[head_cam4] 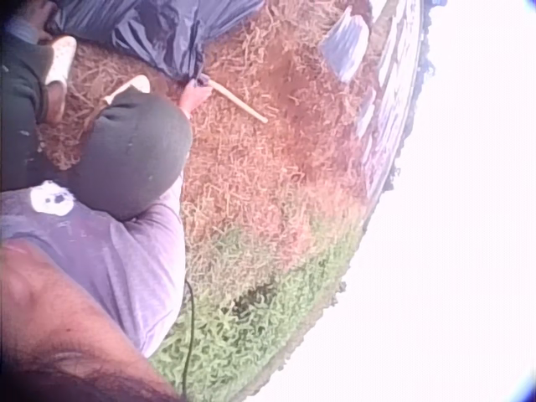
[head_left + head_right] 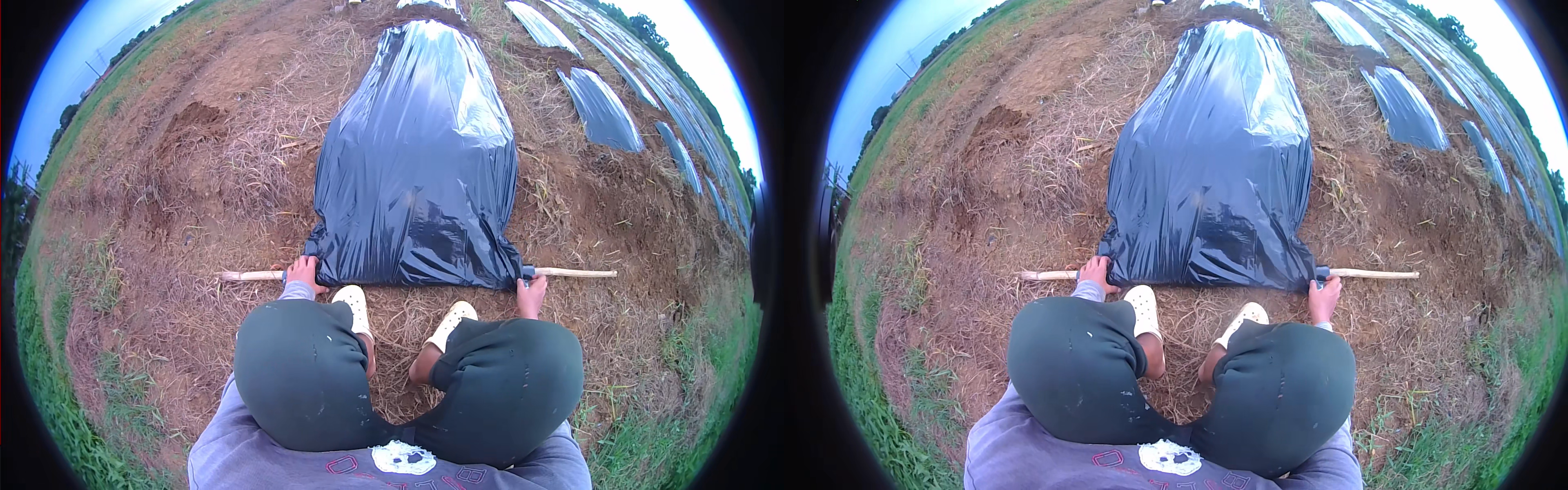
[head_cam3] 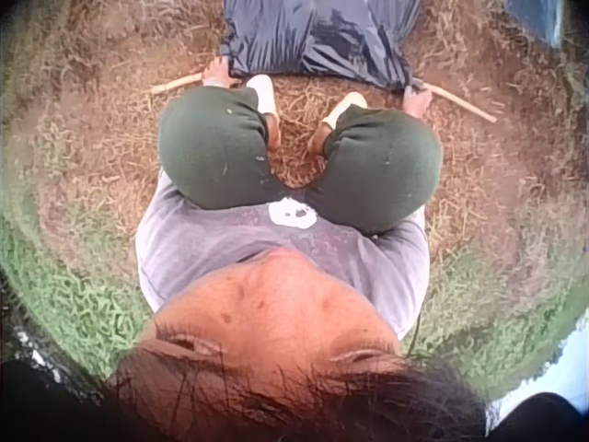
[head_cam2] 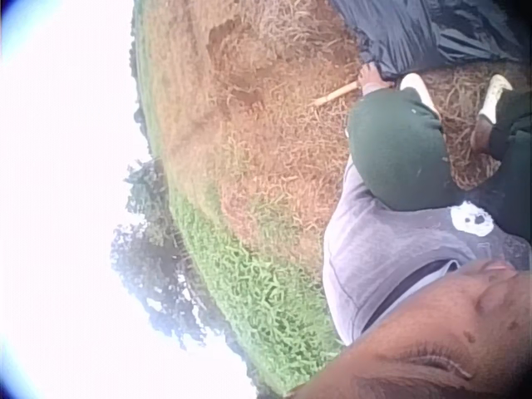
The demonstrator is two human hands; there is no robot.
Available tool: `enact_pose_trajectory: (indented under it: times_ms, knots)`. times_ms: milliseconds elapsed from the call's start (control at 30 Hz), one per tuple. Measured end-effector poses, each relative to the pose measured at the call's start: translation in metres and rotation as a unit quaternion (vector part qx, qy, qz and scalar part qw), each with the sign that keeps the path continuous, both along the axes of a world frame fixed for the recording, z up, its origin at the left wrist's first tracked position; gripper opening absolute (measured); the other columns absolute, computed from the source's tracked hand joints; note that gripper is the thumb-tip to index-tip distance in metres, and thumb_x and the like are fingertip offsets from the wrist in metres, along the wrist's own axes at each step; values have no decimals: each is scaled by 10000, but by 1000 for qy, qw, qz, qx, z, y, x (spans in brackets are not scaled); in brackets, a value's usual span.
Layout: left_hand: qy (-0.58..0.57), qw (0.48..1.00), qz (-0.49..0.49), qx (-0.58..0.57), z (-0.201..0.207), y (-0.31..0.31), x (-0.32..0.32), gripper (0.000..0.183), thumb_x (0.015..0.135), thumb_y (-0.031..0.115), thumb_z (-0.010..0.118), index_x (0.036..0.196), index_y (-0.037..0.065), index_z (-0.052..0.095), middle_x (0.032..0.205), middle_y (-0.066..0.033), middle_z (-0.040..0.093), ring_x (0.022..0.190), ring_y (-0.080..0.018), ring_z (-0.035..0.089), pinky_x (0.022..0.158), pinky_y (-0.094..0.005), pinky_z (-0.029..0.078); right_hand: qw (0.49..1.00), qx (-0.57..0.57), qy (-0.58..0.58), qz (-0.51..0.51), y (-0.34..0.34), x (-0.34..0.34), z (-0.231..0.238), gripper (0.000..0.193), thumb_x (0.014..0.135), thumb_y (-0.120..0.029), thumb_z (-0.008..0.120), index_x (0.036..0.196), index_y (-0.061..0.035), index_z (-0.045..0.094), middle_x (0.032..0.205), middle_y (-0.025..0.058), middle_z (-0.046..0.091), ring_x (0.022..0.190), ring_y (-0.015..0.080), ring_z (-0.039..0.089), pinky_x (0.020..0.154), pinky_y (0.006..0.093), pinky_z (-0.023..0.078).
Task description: Manually laying out and securing black plastic mulch film over soil rows in a field.
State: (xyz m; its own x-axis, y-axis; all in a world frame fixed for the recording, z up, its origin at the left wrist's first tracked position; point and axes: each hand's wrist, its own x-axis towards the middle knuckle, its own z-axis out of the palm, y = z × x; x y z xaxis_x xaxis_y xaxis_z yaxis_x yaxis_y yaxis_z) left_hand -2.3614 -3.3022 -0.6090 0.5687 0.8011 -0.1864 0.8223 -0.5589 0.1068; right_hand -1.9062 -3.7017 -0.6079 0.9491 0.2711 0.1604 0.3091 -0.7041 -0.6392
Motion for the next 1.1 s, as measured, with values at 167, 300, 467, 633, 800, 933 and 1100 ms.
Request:
enact_pose_trajectory:
  times_ms: [167, 300, 467, 633, 800, 933, 1100]
  knots:
    - [22, 997, 55, -41, 2, 10, -6, 1030, 503, 639, 828, 1288, 125, 403, 1311, -132, 473, 1277, -307, 433, 1069, -497, 310, 988, -131, -67, -50, -3, 12, -3, 616, 722, -246, 720, 1234, -14, 467, 1241, 189, 474, 1203, 352, 433, 1011, 473, 356]
    - [18, 995, 77, -64, 1, 30, -7, 1211, 499, 776, 738, 1409, 87, 332, 1385, -160, 441, 1296, -317, 430, 1082, -498, 315, 958, -196, -77, 195, 10, 21, 15, 760, 685, -364, 762, 1286, -6, 463, 1358, 180, 437, 1313, 363, 356, 1095, 471, 282]
    - [51, 988, 81, -124, -4, 41, -8, 1276, 484, 784, 740, 1430, 51, 297, 1410, -154, 429, 1309, -297, 434, 1094, -466, 317, 914, -321, -91, 232, 26, 30, 33, 897, 586, -457, 811, 1308, -44, 476, 1342, 149, 456, 1302, 331, 378, 1066, 498, 300]
    - [11, 987, 126, -99, -11, 38, -19, 1240, 541, 760, 731, 1443, 40, 276, 1446, -160, 406, 1337, -255, 408, 1110, -450, 299, 903, -379, -5, 205, 16, 36, 33, 802, 575, -448, 802, 1264, -119, 559, 1291, 128, 489, 1257, 325, 410, 1007, 550, 329]
    - [-109, 957, 194, -188, -33, 67, 4, 1162, 587, 773, 690, 1407, 18, 360, 1427, -232, 392, 1333, -344, 392, 1102, -429, 313, 966, -107, 145, 186, 27, 54, 24, 547, 705, -334, 711, 1161, -40, 638, 1192, 123, 555, 1149, 279, 497, 964, 447, 389]
    - [-401, 875, 188, -195, -53, 110, 46, 953, 737, 617, 707, 1377, -8, 381, 1371, -249, 420, 1286, -332, 428, 1088, -384, 321, 920, 181, 303, 171, 64, 58, 30, 424, 826, -349, 695, 1022, 26, 664, 996, 53, 628, 941, 126, 568, 845, 252, 424]
    - [-458, 835, 233, -195, -51, 136, 78, 971, 748, 585, 722, 1399, -20, 329, 1418, -256, 379, 1318, -324, 388, 1090, -373, 308, 949, 197, 241, 46, 90, 60, 45, 425, 853, -406, 701, 917, 14, 687, 929, 42, 652, 857, 90, 579, 773, 236, 435]
